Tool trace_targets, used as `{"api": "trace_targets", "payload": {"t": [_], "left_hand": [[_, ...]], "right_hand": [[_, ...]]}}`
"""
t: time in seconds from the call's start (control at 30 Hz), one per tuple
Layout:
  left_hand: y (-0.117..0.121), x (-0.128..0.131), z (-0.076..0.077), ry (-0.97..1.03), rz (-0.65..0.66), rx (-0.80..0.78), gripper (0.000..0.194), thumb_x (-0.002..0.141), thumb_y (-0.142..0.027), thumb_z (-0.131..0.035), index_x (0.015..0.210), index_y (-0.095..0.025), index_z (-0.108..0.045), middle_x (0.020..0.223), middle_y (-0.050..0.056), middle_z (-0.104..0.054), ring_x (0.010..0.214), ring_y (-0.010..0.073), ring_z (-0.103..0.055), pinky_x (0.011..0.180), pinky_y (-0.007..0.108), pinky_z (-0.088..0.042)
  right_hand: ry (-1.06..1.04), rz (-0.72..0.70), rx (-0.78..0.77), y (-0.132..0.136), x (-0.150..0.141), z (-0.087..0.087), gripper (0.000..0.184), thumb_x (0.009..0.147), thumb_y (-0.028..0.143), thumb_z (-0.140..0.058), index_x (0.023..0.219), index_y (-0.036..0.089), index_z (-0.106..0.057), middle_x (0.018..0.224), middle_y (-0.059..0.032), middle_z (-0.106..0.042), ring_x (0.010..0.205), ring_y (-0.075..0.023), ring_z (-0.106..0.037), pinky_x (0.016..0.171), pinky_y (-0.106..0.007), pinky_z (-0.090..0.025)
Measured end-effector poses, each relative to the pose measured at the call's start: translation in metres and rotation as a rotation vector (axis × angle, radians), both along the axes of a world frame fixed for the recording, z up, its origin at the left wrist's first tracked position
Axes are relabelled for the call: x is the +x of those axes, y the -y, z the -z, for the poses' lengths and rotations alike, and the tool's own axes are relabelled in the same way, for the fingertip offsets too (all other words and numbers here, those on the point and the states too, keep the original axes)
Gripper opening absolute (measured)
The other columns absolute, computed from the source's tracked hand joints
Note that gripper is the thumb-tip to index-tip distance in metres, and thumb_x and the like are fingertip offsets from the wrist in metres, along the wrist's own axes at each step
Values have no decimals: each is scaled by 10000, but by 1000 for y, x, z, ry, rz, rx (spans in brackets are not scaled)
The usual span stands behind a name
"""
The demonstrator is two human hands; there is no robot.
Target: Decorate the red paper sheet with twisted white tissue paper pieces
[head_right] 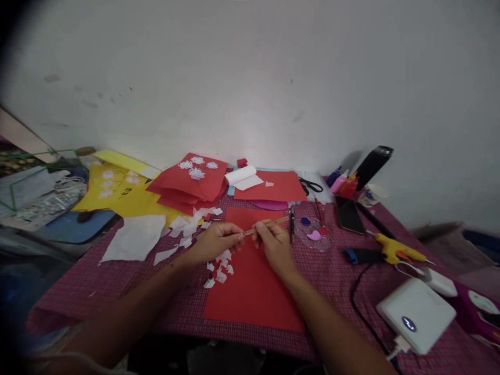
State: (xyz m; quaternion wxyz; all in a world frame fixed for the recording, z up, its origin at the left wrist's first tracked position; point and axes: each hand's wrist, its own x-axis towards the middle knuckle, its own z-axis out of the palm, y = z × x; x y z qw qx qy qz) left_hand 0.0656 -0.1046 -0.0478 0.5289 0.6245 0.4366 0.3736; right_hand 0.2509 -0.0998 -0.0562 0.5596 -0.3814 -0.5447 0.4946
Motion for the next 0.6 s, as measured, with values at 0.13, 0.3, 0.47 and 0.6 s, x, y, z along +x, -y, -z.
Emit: {"api": "trace_targets", "payload": {"t": [0.13,0.3,0.47,0.6], "left_hand": [[0,0,0,91,31,-70,222,818,-348,-634,861,-135,-678,681,32,-666,543,106,-592,544,217,-467],[-1,-2,0,139,78,-151,252,790,-389,-671,836,-141,-669,697,41,-673,534,107,-597,532,225,-482],[-4,-24,-17,26,38,-79,227,794,-367,-657,806,-141,-674,636,35,-656,521,107,-577,513,208,-450],[-3,-53,-41,-163,56,125,171,785,-325,-666,789,-165,-723,663,20,-654,580,106,-561,539,198,-409]], "right_hand": [[22,21,40,4,1,-1,230,920,373,-566,800,203,-663,663,-3,-595,556,-133,-528,536,-267,-417],[18,55,76,5,2,-1,224,906,374,-577,788,207,-669,637,-11,-591,549,-146,-532,524,-280,-411],[-116,191,54,-3,9,-9,208,892,395,-576,802,213,-621,577,16,-555,482,-133,-495,459,-261,-375],[-178,241,29,-10,15,-14,218,887,391,-580,779,203,-602,562,23,-540,469,-121,-474,444,-248,-358]]}}
